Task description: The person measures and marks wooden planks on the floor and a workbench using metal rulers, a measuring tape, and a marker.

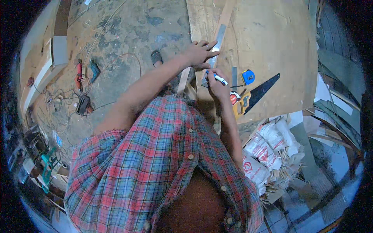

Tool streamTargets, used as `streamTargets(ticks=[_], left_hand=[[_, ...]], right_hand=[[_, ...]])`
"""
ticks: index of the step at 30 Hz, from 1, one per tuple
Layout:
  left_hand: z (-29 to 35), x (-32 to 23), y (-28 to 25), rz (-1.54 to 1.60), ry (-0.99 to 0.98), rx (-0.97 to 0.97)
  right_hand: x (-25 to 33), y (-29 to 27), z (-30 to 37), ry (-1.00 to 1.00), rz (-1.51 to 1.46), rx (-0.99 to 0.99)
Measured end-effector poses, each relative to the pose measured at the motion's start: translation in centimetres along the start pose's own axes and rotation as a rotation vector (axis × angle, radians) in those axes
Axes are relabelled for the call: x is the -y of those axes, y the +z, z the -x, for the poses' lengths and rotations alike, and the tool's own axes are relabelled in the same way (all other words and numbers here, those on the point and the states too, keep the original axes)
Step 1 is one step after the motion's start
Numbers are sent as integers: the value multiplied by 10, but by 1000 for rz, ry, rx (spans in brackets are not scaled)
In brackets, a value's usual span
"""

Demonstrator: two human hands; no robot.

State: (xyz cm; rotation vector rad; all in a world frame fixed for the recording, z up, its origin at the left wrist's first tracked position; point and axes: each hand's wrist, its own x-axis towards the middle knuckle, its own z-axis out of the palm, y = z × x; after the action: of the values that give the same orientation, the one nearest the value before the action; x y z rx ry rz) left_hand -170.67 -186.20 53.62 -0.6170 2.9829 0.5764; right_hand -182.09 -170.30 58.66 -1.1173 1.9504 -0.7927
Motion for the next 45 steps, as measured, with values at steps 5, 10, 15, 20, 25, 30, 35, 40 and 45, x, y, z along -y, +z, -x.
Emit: streamTargets(ticks=[5,10,15,20,25,30,35,40,45], left_hand=[[0,2,7,26,6,-76],[0,2,5,43,-2,-68],[3,-1,-2,74,-12,-47],[6,-2,-6,92,-15,-56],[6,-3,-8,85,-28,-21],[4,-2,-7,90,-40,-36],[5,-2,-6,82,-37,-23],[4,-2,-9,91,-39,-5],[7,-5,-8,68,-57,14]], right_hand=[[5,-1,1,10,56,0],[13,5,-3,-71,109,-28],[13,9,1,-111,107,-28],[12,10,16,-26,251,46],[20,11,4,-16,168,-55],[23,11,14,-35,284,0],[24,13,9,-55,205,-27],[20,14,12,-78,238,-24],[6,16,11,-219,306,-33]])
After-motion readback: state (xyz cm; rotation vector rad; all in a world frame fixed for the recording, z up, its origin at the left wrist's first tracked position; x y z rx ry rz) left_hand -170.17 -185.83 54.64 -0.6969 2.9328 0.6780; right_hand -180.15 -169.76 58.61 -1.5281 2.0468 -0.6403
